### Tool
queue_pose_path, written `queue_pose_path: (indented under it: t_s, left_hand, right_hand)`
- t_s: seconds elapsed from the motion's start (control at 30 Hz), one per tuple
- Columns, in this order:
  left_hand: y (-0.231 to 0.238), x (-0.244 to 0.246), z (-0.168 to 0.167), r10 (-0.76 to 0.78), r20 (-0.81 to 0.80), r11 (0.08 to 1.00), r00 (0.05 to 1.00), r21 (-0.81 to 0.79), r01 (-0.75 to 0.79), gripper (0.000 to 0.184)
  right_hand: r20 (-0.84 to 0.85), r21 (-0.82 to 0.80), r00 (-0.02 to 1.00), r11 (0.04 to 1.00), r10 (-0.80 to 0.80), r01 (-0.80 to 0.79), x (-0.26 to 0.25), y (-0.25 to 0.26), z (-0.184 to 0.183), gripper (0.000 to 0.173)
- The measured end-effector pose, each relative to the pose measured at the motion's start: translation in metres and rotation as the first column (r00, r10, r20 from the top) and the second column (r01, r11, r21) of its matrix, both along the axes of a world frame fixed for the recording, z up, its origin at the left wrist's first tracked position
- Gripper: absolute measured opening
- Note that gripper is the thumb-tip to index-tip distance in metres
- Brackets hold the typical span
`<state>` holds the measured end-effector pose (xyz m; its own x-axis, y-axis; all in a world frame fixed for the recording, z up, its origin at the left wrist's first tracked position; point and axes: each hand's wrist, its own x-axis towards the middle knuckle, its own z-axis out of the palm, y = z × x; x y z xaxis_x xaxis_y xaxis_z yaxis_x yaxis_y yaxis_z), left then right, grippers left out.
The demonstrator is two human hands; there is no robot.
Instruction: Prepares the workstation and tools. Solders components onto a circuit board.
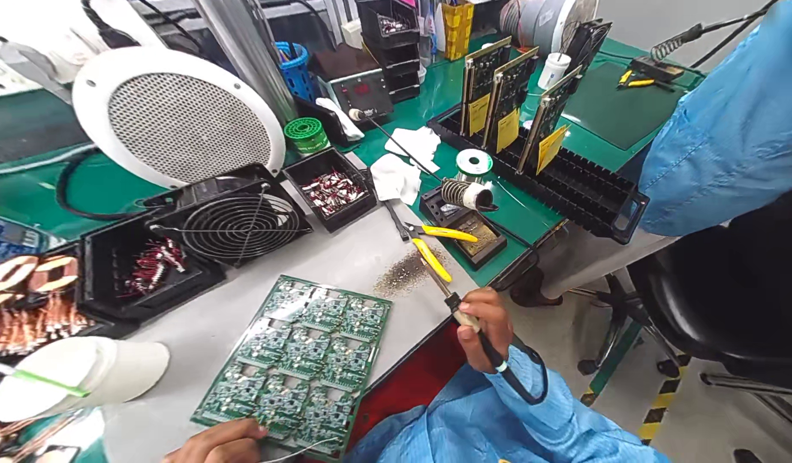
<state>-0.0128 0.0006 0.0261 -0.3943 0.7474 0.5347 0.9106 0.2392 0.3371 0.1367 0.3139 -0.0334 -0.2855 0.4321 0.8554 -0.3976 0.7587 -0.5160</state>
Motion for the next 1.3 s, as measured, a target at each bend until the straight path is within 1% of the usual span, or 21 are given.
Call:
queue_pose_path:
  t_s: [0.1,0.23,0.3,0.4,0.43,0.5,0.6,0.7,0.77,0.87,0.93,1.0,1.07,1.13,1.3]
  left_hand:
    - [0.002,0.005,0.003,0.053,0.031,0.998,0.998,-0.018,-0.052,0.042]
    - [0.005,0.008,0.002,0.090,0.059,0.995,0.994,0.040,-0.092,0.044]
    - [0.005,0.008,0.001,0.095,0.075,0.993,0.993,0.061,-0.100,0.044]
    - [0.005,0.008,-0.001,0.094,0.085,0.993,0.992,0.067,-0.100,0.043]
    - [0.005,0.007,-0.001,0.096,0.084,0.993,0.992,0.067,-0.102,0.042]
    - [0.006,0.007,-0.001,0.117,0.069,0.990,0.991,0.072,-0.122,0.038]
    - [0.006,0.010,-0.004,0.216,0.051,0.973,0.975,0.077,-0.219,0.034]
    - [0.011,0.013,-0.005,0.302,0.038,0.949,0.953,0.088,-0.304,0.029]
    - [0.012,0.013,-0.004,0.321,0.036,0.942,0.946,0.085,-0.323,0.027]
    - [0.013,0.014,-0.004,0.350,0.048,0.931,0.935,0.088,-0.353,0.024]
    - [0.014,0.014,-0.004,0.385,0.054,0.917,0.921,0.091,-0.389,0.022]
    - [0.015,0.015,-0.004,0.418,0.065,0.901,0.906,0.098,-0.423,0.021]
    - [0.015,0.015,-0.004,0.430,0.071,0.894,0.900,0.101,-0.436,0.020]
    - [0.014,0.015,-0.004,0.427,0.078,0.896,0.901,0.098,-0.433,0.020]
    - [0.014,0.016,-0.004,0.418,0.085,0.901,0.905,0.088,-0.424,0.020]
  right_hand:
    - [0.006,0.132,0.999,0.990,-0.051,0.049,0.000,-0.008,-0.007,0.027]
    - [0.025,0.204,0.996,0.976,-0.082,0.075,0.010,-0.004,-0.009,0.025]
    - [0.069,0.259,0.990,0.960,-0.125,0.103,0.014,0.001,-0.012,0.024]
    - [0.143,0.383,0.972,0.916,-0.188,0.121,0.011,0.010,-0.025,0.020]
    - [0.164,0.404,0.967,0.907,-0.197,0.116,0.008,0.012,-0.029,0.019]
    - [0.193,0.389,0.961,0.915,-0.197,0.110,0.005,0.010,-0.027,0.018]
    - [0.232,0.284,0.967,0.958,-0.101,0.032,0.006,0.006,-0.017,0.020]
    - [0.246,0.175,0.965,0.975,0.090,-0.136,0.003,0.003,-0.005,0.026]
    - [0.253,0.127,0.938,0.953,0.238,-0.276,-0.002,-0.003,0.004,0.026]
    - [0.271,0.027,0.841,0.869,0.469,-0.494,-0.011,-0.010,0.019,0.019]
    - [0.291,-0.045,0.787,0.829,0.545,-0.558,-0.016,-0.015,0.028,0.017]
    - [0.317,-0.065,0.749,0.802,0.581,-0.594,-0.023,-0.018,0.038,0.018]
    - [0.371,-0.006,0.736,0.793,0.567,-0.609,-0.030,-0.020,0.046,0.018]
    - [0.419,0.063,0.739,0.794,0.528,-0.604,-0.036,-0.023,0.050,0.018]
    - [0.470,0.125,0.761,0.820,0.447,-0.558,-0.038,-0.029,0.044,0.018]
